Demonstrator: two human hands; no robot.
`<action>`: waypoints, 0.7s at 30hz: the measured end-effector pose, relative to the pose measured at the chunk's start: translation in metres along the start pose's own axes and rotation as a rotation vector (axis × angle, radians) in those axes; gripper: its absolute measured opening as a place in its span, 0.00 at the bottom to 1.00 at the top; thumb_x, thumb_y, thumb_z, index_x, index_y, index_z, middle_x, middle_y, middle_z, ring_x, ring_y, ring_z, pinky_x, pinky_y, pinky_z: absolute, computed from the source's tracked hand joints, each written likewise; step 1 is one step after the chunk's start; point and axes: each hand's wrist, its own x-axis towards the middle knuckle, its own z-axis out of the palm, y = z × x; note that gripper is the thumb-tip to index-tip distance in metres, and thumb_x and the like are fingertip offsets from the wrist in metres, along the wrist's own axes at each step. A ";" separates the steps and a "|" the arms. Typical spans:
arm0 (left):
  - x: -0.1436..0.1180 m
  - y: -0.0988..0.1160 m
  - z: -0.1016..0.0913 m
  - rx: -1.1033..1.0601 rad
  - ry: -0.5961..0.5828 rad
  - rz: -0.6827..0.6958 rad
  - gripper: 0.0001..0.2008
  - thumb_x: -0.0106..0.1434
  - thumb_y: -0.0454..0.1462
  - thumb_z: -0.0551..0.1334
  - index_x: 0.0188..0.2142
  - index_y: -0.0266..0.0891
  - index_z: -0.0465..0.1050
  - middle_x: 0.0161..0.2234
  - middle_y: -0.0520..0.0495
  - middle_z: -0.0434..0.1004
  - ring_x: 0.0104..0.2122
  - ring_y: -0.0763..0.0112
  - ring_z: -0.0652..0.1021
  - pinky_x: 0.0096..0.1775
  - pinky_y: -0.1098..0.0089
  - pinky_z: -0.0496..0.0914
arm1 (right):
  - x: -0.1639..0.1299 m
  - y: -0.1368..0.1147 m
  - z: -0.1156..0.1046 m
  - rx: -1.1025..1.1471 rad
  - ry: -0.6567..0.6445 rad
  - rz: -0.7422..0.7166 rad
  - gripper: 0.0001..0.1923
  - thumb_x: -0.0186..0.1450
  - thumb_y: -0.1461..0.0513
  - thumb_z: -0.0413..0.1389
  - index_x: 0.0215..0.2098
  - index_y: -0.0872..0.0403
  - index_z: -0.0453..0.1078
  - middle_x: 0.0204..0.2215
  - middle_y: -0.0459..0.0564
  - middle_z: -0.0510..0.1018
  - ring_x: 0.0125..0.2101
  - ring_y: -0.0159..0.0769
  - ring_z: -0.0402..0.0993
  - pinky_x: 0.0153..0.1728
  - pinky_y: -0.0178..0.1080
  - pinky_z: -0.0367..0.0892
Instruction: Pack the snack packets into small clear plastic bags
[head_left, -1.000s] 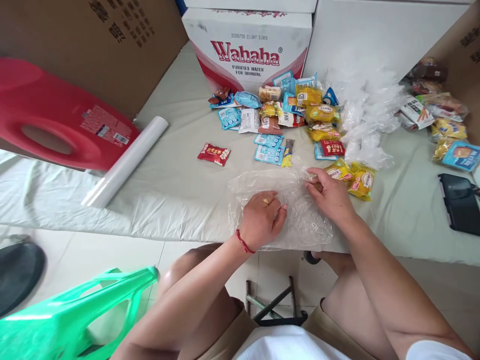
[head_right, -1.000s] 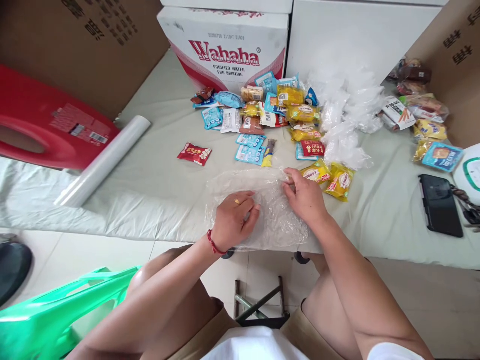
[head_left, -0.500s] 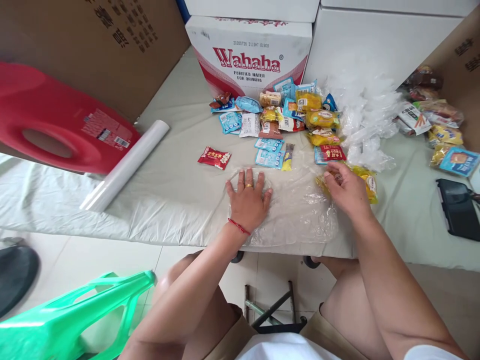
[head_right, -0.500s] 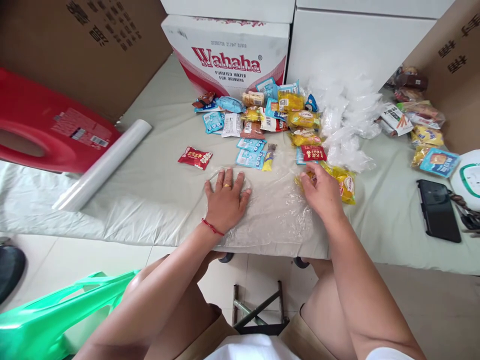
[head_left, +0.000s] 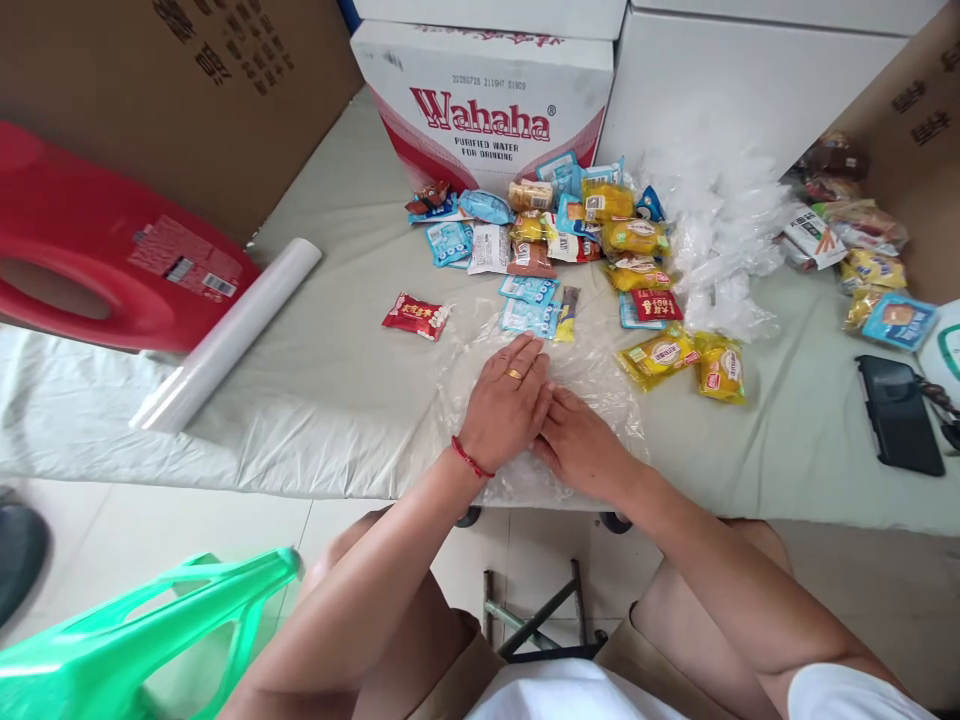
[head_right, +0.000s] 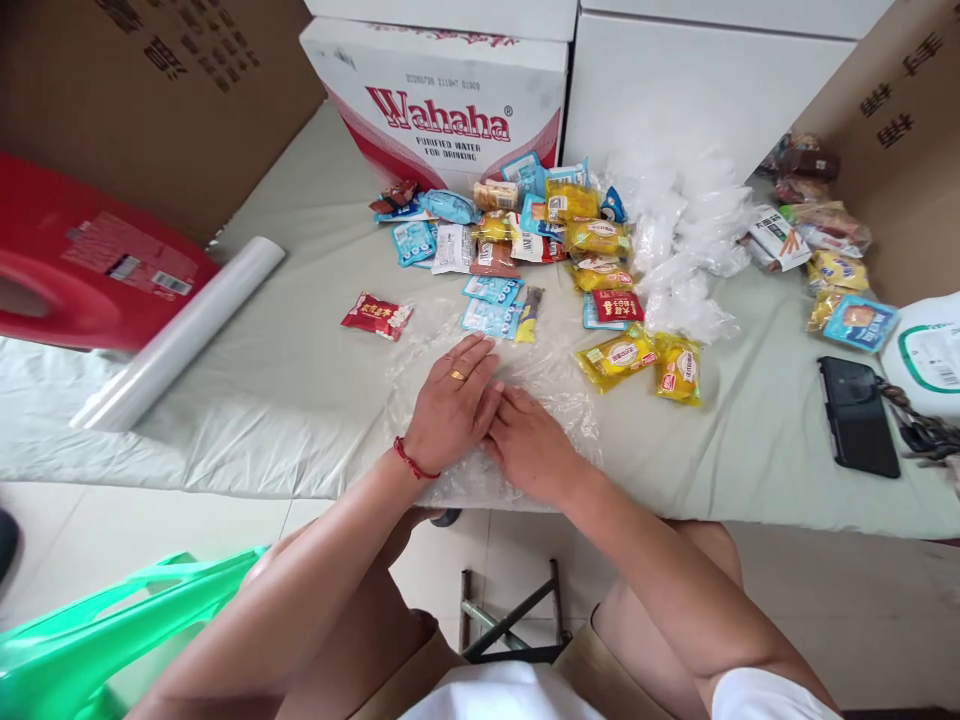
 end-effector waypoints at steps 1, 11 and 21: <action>-0.001 -0.001 0.001 0.004 -0.032 -0.035 0.20 0.73 0.39 0.51 0.59 0.34 0.70 0.64 0.32 0.69 0.68 0.52 0.64 0.65 0.48 0.62 | 0.001 -0.001 0.004 0.015 -0.011 -0.019 0.24 0.73 0.58 0.51 0.65 0.58 0.67 0.62 0.62 0.72 0.67 0.52 0.60 0.67 0.59 0.59; -0.015 -0.014 0.002 0.173 -0.222 -0.303 0.26 0.75 0.45 0.46 0.68 0.42 0.62 0.71 0.36 0.57 0.70 0.47 0.60 0.65 0.31 0.48 | 0.006 0.018 -0.013 -0.104 0.015 0.110 0.25 0.76 0.53 0.44 0.67 0.54 0.65 0.69 0.56 0.64 0.70 0.52 0.54 0.69 0.63 0.50; -0.016 -0.011 0.009 0.259 -0.183 -0.432 0.32 0.74 0.48 0.46 0.70 0.31 0.57 0.71 0.28 0.54 0.71 0.46 0.58 0.66 0.31 0.44 | -0.015 0.039 -0.045 -0.316 0.161 0.410 0.30 0.76 0.53 0.44 0.68 0.63 0.62 0.67 0.66 0.66 0.68 0.57 0.58 0.65 0.59 0.59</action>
